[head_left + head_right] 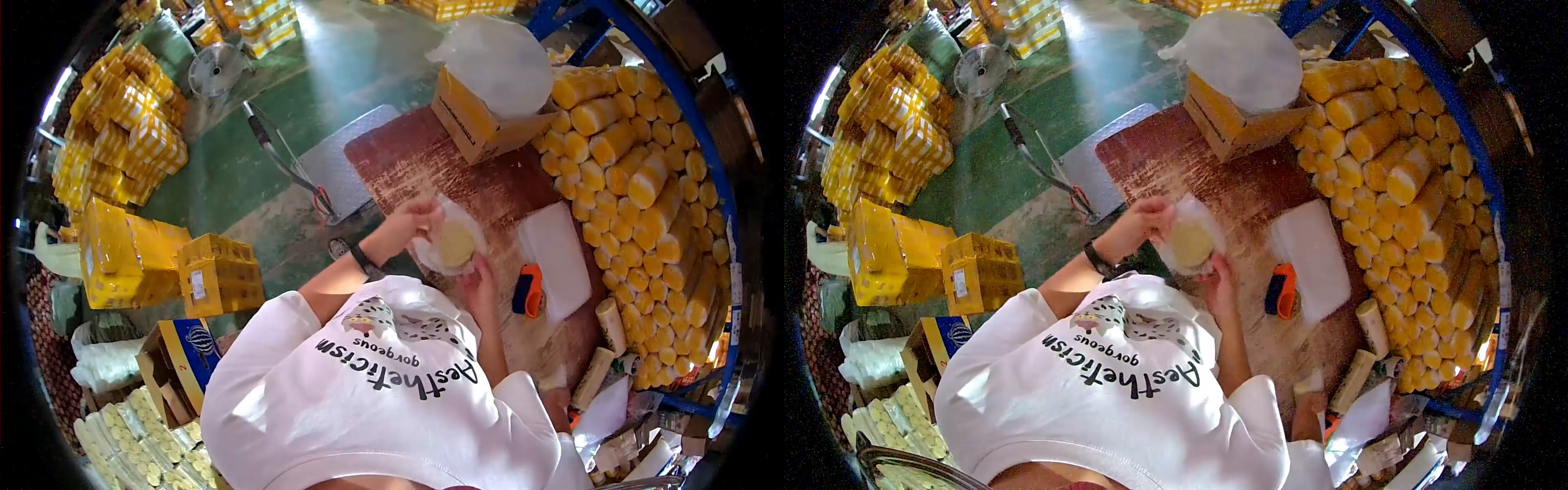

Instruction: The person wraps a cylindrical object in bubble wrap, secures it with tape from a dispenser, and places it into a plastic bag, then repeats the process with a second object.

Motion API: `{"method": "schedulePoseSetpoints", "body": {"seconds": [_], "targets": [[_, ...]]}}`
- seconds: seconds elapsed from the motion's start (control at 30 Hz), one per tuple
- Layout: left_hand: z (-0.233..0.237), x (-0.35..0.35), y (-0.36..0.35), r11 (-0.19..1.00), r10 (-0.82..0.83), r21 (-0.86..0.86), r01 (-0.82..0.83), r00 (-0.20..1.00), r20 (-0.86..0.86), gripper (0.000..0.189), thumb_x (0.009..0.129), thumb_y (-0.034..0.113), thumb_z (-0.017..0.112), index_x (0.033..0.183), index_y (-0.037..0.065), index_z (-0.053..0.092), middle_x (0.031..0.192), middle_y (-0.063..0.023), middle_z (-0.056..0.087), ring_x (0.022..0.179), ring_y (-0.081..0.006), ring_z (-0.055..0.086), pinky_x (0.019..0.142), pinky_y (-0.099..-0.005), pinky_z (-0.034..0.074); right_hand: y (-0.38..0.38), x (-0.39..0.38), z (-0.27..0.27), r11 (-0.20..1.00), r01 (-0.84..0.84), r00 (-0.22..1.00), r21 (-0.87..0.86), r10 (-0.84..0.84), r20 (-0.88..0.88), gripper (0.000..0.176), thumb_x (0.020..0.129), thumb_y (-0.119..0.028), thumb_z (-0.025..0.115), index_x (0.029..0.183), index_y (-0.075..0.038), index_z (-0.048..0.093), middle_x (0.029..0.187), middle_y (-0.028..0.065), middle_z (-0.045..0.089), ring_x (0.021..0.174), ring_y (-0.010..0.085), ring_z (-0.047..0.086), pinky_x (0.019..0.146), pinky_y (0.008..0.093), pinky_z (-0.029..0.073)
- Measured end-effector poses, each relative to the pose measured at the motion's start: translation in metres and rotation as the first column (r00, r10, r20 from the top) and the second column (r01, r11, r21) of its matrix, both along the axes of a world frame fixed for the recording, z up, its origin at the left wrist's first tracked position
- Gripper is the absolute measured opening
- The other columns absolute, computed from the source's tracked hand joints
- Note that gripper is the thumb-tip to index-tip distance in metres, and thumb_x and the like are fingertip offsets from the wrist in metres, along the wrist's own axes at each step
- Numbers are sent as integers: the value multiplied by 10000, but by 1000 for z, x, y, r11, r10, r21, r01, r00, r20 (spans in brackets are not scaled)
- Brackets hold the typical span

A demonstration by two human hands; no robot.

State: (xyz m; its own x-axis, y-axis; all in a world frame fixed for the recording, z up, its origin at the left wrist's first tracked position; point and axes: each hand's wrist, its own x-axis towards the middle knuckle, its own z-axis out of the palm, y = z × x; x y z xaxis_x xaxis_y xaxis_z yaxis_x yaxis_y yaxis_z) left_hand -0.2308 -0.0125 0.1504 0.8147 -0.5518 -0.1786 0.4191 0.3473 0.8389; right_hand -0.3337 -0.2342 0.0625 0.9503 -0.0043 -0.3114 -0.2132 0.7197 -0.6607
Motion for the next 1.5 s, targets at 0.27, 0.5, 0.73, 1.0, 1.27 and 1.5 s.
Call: {"method": "schedulePoseSetpoints", "body": {"seconds": [0.27, 0.5, 0.73, 1.0, 1.27, 1.5], "targets": [[29, 41, 8, 961, 128, -242, -134, 991, -39, 88, 930, 184, 554, 902, 103, 572, 744, 56, 518, 682, -55, 517, 595, -216, 435, 10, 39, 117, 979, 148, 986, -139, -135, 101, 79, 883, -184, 606, 844, -143, 552, 656, -56, 455, 567, 66, 472, 524, 239, 420], [-135, 99, 56, 962, 236, 168, -214, 963, -127, 87, 930, 169, 527, 895, 103, 572, 728, 48, 505, 670, -66, 500, 534, -212, 391, 46, 86, 107, 858, -86, 946, -506, 230, 230, 145, 913, -201, 580, 936, -58, 590, 852, 37, 587, 766, 125, 592, 687, 301, 529], [-196, 80, 71, 726, 371, 522, -447, 894, 250, 382, 915, 348, 574, 1125, 29, 557, 943, -58, 639, 886, -130, 589, 741, -253, 468, -46, 87, 20, 632, 39, 999, -774, -27, 27, 187, 895, -214, 601, 966, -44, 572, 883, 38, 599, 794, 136, 603, 672, 265, 513], [-179, 80, 62, 494, -134, 822, -282, 910, 393, 447, 769, 375, 714, 1032, 42, 574, 931, -130, 640, 866, -240, 616, 748, -325, 474, -87, 34, -118, -174, -155, 985, -973, 47, -165, 559, 764, -359, 738, 1157, -62, 474, 1015, 117, 584, 877, 200, 587, 700, 361, 494], [-219, 79, 54, 746, -101, 622, -239, 882, 460, 202, 788, 224, 649, 911, 65, 627, 765, -90, 631, 672, -219, 578, 623, -330, 460, -46, 35, -92, 706, -105, 946, -701, -146, -289, 744, 705, -214, 762, 1300, -80, 336, 1098, 111, 567, 958, 216, 564, 754, 364, 455], [-189, 37, 45, 984, -154, 67, 165, 977, -150, 171, 960, 166, 496, 1076, 41, 510, 972, -82, 623, 936, -222, 633, 873, -385, 500, -100, 18, -93, 740, -132, 883, -660, -215, -418, 789, 720, -125, 724, 1367, -138, 272, 1048, 84, 587, 852, 172, 599, 611, 309, 469]]}}
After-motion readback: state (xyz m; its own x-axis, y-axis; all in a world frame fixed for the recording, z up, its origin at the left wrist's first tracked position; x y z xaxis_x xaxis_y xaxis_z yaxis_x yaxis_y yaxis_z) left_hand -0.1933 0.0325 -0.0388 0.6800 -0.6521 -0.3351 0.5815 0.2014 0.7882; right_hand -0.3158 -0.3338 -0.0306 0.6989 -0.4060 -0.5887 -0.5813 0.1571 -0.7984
